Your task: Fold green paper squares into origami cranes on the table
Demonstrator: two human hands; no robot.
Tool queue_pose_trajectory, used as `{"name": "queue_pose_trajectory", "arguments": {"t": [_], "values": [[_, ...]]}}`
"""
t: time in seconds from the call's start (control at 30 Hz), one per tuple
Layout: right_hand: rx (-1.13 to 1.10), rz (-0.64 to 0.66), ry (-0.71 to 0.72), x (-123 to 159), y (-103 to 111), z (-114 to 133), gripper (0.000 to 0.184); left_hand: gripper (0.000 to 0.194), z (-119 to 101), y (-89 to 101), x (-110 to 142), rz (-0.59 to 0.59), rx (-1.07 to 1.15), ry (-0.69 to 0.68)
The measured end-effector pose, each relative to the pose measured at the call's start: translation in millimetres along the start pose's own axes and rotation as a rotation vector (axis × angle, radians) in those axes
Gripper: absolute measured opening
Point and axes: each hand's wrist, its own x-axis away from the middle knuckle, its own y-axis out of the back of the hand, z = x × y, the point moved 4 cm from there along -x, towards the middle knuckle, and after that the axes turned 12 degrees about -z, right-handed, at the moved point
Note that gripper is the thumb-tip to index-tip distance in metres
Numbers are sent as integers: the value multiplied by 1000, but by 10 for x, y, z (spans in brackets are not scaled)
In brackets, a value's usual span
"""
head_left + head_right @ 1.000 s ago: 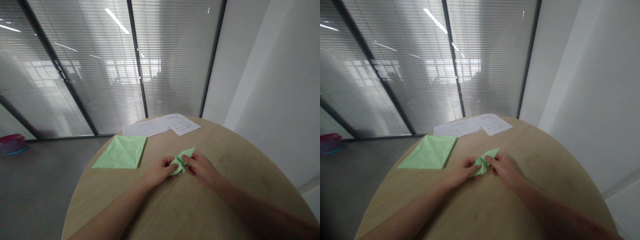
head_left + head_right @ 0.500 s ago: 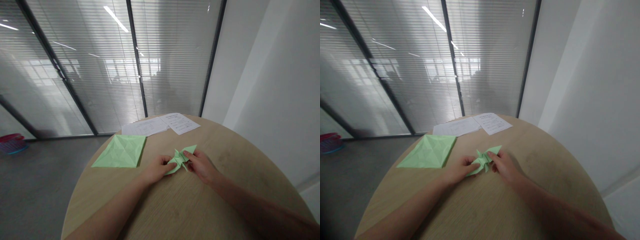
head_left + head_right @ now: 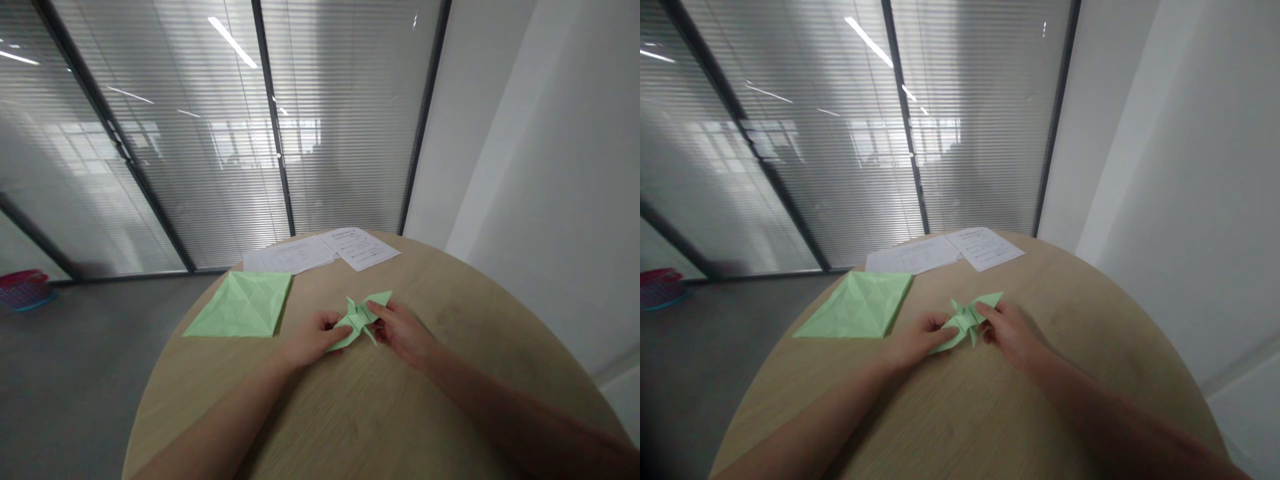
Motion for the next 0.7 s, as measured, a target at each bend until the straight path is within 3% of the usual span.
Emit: {"name": "queue_pose_trajectory", "arguments": {"t": [0.13,0.3,0.4,0.57,0.7], "values": [[-48,9,-53,-16,-10,19,34,50,10,-7,-12,-44,51,13],[-121,-148,-48,-48,45,32,38,49,59,25,-54,-177,58,4],[-71,-134,51,-17,59,56,41,48,97,51,-80,-238,52,-3],[187,69,304,64,-17,87,44,46,114,65,-95,-276,46,-24],[331,46,386,15,-16,53,30,47,115,29,-111,-254,18,-50]]}}
